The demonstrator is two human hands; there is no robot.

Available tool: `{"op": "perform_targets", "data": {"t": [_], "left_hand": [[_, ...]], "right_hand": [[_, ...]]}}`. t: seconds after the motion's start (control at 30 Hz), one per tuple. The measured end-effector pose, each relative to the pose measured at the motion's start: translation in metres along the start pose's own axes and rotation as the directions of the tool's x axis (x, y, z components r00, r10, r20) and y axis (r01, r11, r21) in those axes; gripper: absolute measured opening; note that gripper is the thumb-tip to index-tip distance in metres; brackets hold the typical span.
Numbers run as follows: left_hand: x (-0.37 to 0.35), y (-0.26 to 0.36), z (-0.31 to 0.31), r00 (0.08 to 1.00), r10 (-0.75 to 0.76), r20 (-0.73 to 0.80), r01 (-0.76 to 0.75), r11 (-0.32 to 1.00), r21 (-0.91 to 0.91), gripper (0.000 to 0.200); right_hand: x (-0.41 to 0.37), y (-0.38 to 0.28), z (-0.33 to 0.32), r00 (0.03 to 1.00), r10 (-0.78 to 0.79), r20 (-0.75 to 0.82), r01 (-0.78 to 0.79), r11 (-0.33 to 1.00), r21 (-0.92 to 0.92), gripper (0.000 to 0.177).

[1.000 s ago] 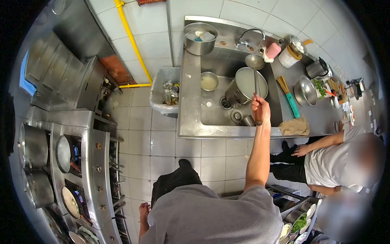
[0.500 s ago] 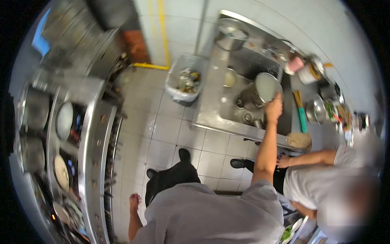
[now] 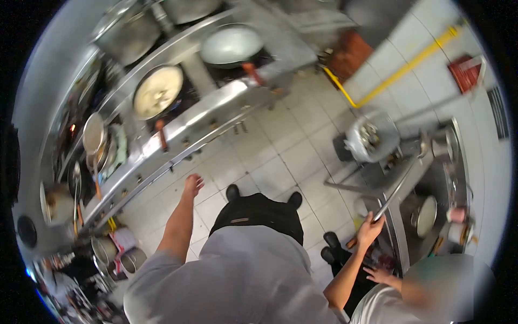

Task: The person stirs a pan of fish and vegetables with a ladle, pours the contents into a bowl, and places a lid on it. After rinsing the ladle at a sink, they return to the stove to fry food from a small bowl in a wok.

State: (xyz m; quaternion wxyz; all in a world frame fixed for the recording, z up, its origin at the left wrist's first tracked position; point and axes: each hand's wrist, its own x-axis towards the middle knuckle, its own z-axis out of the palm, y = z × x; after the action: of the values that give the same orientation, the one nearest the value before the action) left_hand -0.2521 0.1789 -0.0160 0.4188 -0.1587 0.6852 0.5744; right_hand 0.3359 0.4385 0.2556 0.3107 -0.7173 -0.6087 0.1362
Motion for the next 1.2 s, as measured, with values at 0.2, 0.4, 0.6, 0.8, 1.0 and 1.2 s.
{"op": "perform_targets", "data": {"t": [0.2,0.4,0.6,0.8,1.0,1.2], "left_hand": [[0.091,0.055,-0.03,0.996,-0.075,-0.057,0.042,0.897,-0.44,0.044],[0.119,0.092,0.002,0.995,-0.073,0.072,0.102,0.8,-0.591,0.037],[0.158,0.081,0.006,0.977,-0.104,0.185,0.205,0.676,-0.708,0.02],[0.156,0.085,0.006,0.973,-0.12,0.196,0.22,0.731,-0.646,0.02],[0.164,0.079,0.007,0.958,-0.13,0.257,0.276,0.67,-0.69,0.023],[0.142,0.091,0.009,0.961,-0.159,0.228,0.274,0.669,-0.691,0.031]], "right_hand": [[-0.12,-0.074,0.095,0.751,0.226,0.621,-0.469,0.845,0.259,0.014],[-0.195,-0.096,0.138,0.572,0.277,0.772,-0.447,0.894,0.01,0.019],[-0.224,-0.089,0.161,0.515,0.206,0.832,-0.331,0.943,-0.029,0.025],[-0.225,-0.117,0.168,0.524,0.145,0.839,-0.23,0.973,-0.024,0.027],[-0.225,-0.125,0.171,0.511,0.09,0.855,-0.008,0.995,-0.1,0.024],[-0.227,-0.136,0.169,0.495,0.002,0.869,0.179,0.978,-0.104,0.028]]}}
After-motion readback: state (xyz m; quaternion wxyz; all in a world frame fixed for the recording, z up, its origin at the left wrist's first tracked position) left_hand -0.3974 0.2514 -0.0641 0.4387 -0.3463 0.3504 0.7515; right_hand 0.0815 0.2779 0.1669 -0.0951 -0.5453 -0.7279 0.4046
